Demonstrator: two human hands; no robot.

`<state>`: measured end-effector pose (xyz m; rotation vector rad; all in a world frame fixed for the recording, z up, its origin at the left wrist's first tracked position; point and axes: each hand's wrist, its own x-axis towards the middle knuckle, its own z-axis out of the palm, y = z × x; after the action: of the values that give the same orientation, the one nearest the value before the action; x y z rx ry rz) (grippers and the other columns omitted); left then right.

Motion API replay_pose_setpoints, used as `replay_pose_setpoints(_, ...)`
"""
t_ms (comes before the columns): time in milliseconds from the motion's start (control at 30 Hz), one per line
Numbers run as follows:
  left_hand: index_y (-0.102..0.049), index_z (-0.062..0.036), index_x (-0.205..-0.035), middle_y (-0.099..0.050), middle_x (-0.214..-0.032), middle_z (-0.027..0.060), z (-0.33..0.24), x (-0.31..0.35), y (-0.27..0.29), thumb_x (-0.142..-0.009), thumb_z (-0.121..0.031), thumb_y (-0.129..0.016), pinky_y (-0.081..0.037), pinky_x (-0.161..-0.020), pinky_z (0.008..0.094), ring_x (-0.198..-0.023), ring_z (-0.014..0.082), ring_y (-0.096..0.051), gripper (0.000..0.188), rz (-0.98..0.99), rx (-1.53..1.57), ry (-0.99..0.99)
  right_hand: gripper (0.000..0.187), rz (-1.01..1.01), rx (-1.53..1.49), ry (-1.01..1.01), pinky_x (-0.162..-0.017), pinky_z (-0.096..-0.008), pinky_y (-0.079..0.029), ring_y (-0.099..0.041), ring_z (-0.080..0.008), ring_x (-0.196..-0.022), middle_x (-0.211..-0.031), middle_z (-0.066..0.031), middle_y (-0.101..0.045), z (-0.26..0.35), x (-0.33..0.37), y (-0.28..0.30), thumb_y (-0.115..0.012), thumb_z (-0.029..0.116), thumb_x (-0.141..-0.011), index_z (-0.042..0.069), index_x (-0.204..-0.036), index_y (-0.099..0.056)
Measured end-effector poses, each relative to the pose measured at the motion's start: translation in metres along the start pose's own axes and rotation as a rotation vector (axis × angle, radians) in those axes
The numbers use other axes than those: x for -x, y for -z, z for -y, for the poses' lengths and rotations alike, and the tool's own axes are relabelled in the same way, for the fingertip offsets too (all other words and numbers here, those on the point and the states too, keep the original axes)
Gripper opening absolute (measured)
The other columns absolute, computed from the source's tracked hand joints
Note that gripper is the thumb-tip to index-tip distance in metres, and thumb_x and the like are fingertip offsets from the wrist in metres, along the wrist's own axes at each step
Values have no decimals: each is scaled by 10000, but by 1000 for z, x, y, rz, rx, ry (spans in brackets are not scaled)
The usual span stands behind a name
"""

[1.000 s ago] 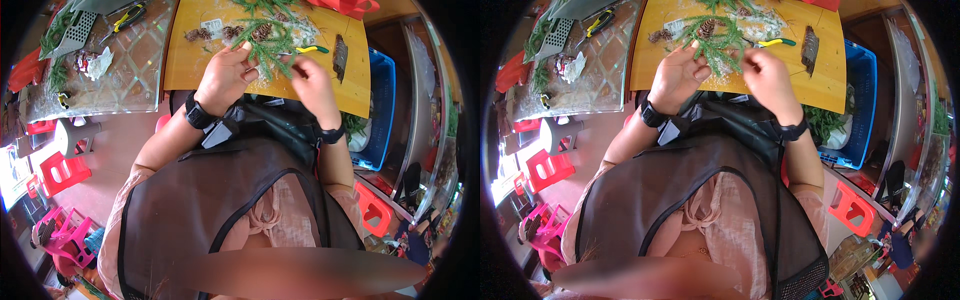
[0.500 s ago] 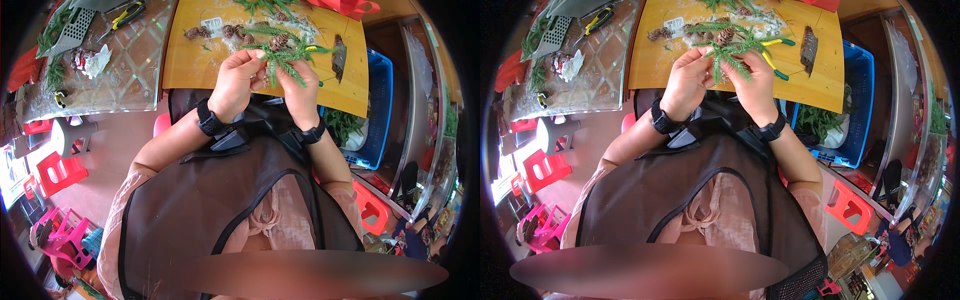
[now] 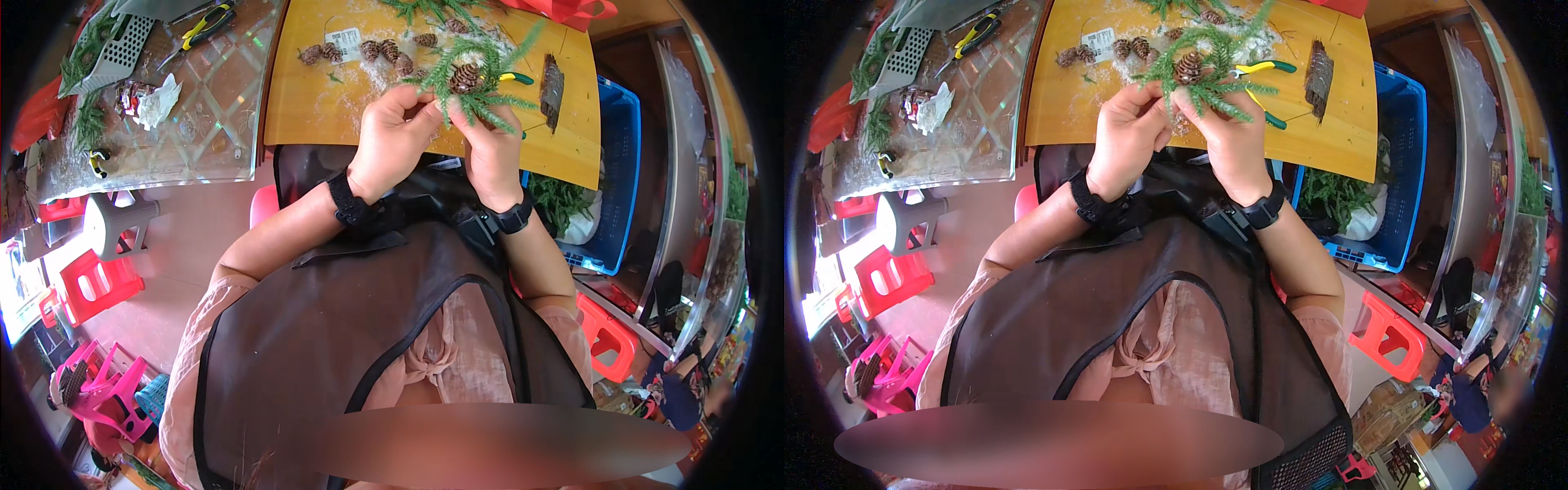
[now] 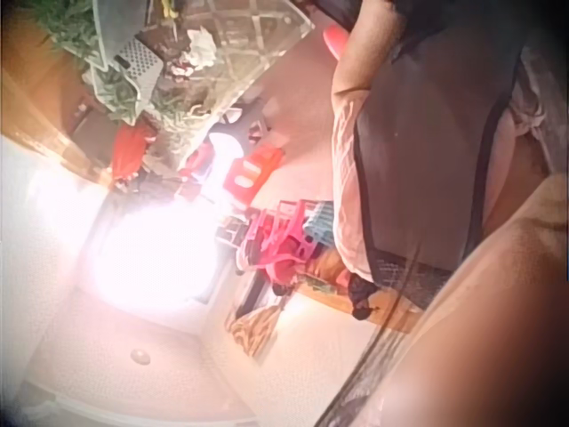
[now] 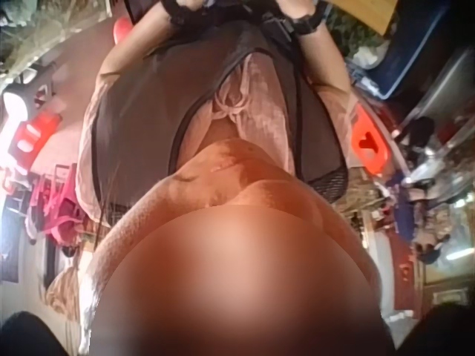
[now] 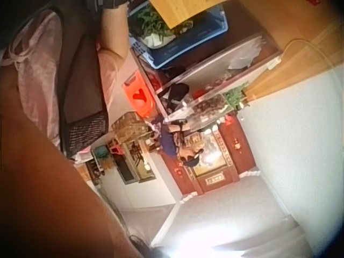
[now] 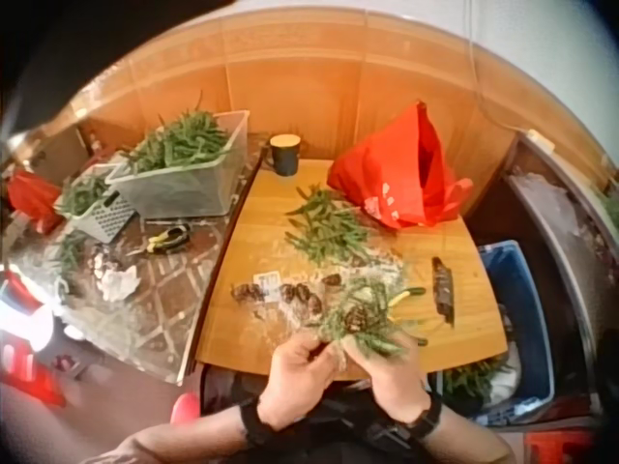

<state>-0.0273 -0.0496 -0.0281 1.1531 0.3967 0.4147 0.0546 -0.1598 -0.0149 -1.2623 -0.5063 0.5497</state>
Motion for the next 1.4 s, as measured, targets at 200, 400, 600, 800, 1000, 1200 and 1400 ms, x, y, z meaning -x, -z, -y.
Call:
replay_pose_setpoints(200, -652, -15, -1033, -607, -775, -22, -11, -9, 11, -945, -173, -625, -407, -551, 202, -641, 40, -516, 183, 269, -270, 259, 187, 74, 91, 16, -801, -256, -461, -592, -102, -860, -947, -28, -663, 12, -7, 18, -672, 111, -912, -28, -1036, -649)
replay_pose_setpoints(400, -623, -21, -1118, -618, -923, 0, -28, -31, 36, -875, -250, -718, -437, -634, 220, -755, 61, -555, 347, 247, 411, 451, 192, 309, 456, -213, -732, -233, -442, -533, -74, -797, -910, -4, -637, 38, -14, 42, -678, 114, -905, -24, -1034, -645)
replay_pose_setpoints(600, -579, 16, -1199, -620, -1046, 41, -30, -32, 37, -768, -278, -825, -477, -723, 246, -893, 99, -583, 577, 566, -88, 266, 213, 407, 594, -417, -729, -223, -448, -523, -52, -819, -927, 2, -640, 39, -16, 47, -683, 116, -898, -19, -1057, -644)
replay_pose_setpoints(800, -513, 37, -1302, -624, -1112, 75, -19, -32, 32, -718, -245, -864, -478, -874, 288, -1017, 147, -589, 737, 461, -281, -1, 227, 441, 532, -433, -714, -227, -454, -543, -56, -813, -918, 6, -645, 38, -16, 50, -677, 112, -892, -23, -1072, -641)
replay_pose_setpoints(1000, -552, 19, -1297, -623, -1125, 91, -30, -27, 31, -684, -246, -884, -449, -943, 301, -1048, 193, -592, 746, 546, -195, 123, 181, 497, 437, -354, -638, -243, -445, -537, -69, -707, -781, -11, -619, 39, -12, 41, -687, 128, -873, -38, -938, -653)
replay_pose_setpoints(1200, -623, 6, -1152, -630, -1094, 76, -34, -20, 29, -715, -210, -861, -452, -915, 290, -1017, 164, -586, 543, 509, -306, 137, 182, 441, 482, -430, -652, -229, -449, -548, -61, -732, -824, 1, -625, 36, -16, 47, -688, 138, -876, -29, -939, -650)
replay_pose_setpoints(1400, -613, -10, -1025, -635, -1070, 40, -15, -29, 26, -791, -95, -791, -476, -879, 273, -971, 123, -587, 306, 399, -507, -407, 182, 425, 524, -378, -628, -206, -426, -525, -44, -724, -813, 22, -602, 48, -15, 38, -695, 147, -875, -22, -916, -641)
